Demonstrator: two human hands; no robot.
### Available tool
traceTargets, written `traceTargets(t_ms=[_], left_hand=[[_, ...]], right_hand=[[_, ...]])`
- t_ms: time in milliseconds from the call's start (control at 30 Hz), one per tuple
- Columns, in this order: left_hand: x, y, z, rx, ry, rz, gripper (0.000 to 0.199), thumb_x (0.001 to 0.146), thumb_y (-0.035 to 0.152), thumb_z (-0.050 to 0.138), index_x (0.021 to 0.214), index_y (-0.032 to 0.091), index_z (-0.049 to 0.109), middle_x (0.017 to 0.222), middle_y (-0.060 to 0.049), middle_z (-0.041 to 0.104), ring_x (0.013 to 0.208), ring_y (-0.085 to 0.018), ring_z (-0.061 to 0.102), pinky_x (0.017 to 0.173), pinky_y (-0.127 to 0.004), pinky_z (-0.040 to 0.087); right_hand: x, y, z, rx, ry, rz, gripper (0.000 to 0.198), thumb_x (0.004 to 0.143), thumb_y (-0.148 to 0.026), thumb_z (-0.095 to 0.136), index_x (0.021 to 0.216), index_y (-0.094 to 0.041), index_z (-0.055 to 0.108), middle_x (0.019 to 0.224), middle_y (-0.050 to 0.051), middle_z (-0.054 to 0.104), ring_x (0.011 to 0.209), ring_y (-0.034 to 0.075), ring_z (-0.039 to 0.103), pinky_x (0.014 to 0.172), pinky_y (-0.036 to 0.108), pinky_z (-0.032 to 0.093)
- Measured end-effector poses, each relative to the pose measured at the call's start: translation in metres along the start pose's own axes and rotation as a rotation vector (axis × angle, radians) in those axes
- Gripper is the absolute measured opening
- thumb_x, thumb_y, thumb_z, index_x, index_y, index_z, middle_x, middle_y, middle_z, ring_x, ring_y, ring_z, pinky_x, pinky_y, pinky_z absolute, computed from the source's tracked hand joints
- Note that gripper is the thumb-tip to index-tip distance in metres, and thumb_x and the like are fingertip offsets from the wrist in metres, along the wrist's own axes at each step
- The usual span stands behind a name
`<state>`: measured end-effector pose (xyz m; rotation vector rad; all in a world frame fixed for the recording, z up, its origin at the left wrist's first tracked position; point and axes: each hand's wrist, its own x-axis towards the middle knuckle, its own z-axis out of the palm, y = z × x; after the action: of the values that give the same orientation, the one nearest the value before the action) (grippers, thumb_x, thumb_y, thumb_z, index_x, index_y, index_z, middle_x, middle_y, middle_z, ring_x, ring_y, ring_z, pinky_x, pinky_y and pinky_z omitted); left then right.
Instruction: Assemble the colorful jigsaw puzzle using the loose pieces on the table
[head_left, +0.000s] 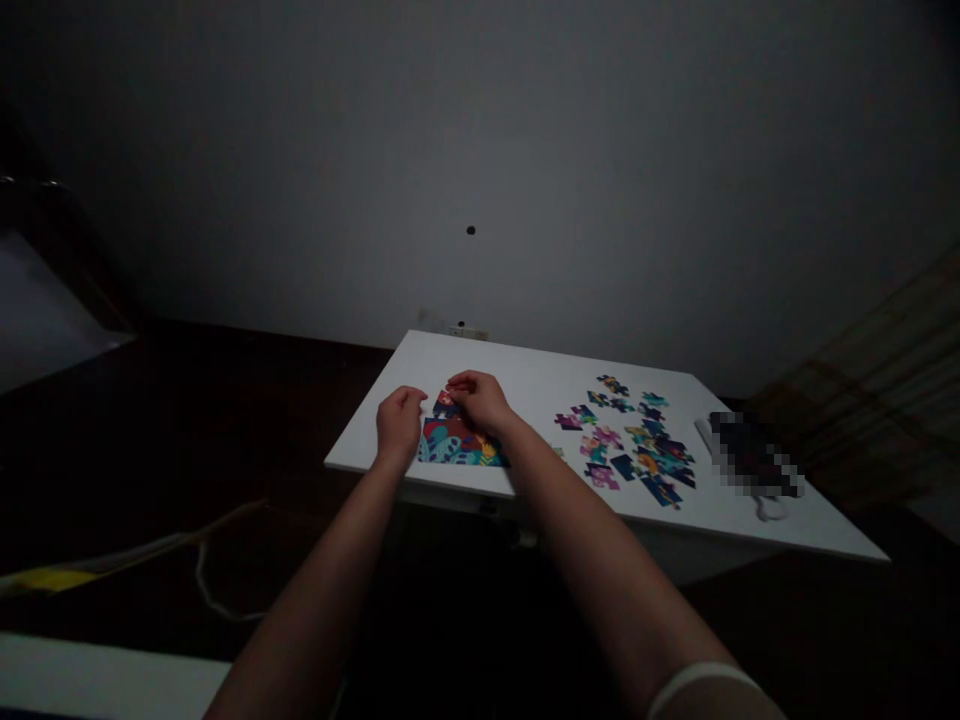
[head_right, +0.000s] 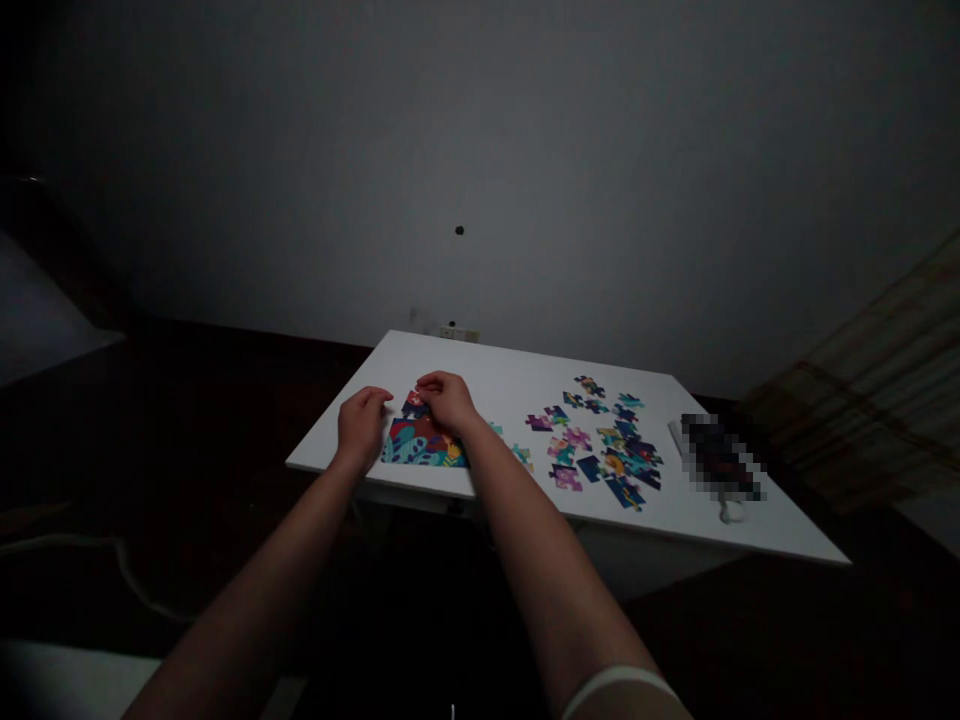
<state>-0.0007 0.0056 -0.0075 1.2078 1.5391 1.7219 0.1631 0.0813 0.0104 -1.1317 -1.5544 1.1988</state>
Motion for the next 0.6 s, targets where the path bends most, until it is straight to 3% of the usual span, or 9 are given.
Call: traceTargets(t_ms=[300, 600], left_hand=[[0.002, -0.006, 0.001, 0.031, -0.033, 0.007, 0.023, 0.085, 0.043, 0.061, 0.081, 0.025, 0.073, 0.075, -0.002, 0.068, 0.077, -0.024, 0.063, 0.070, -0.035, 0.047], [0.000, -0.001, 0.001, 0.042, -0.036, 0.005, 0.024, 0.086, 0.043, 0.060, 0.082, 0.024, 0.073, 0.077, -0.002, 0.070, 0.076, -0.023, 0.064, 0.071, -0.035, 0.049]], right_hand=[[0.001, -0.006, 0.007, -0.449, -0.136, -0.246, 0.019, 0.099, -0.007, 0.078, 0.105, -0.023, 0.086, 0.108, 0.005, 0.088, 0.102, 0.021, 0.080, 0.103, 0.035, 0.060], [-0.003, -0.011, 0.017, -0.570, -0.108, -0.259, 0.023, 0.100, -0.007, 0.073, 0.108, -0.023, 0.087, 0.110, 0.006, 0.088, 0.107, 0.023, 0.079, 0.101, 0.033, 0.058]])
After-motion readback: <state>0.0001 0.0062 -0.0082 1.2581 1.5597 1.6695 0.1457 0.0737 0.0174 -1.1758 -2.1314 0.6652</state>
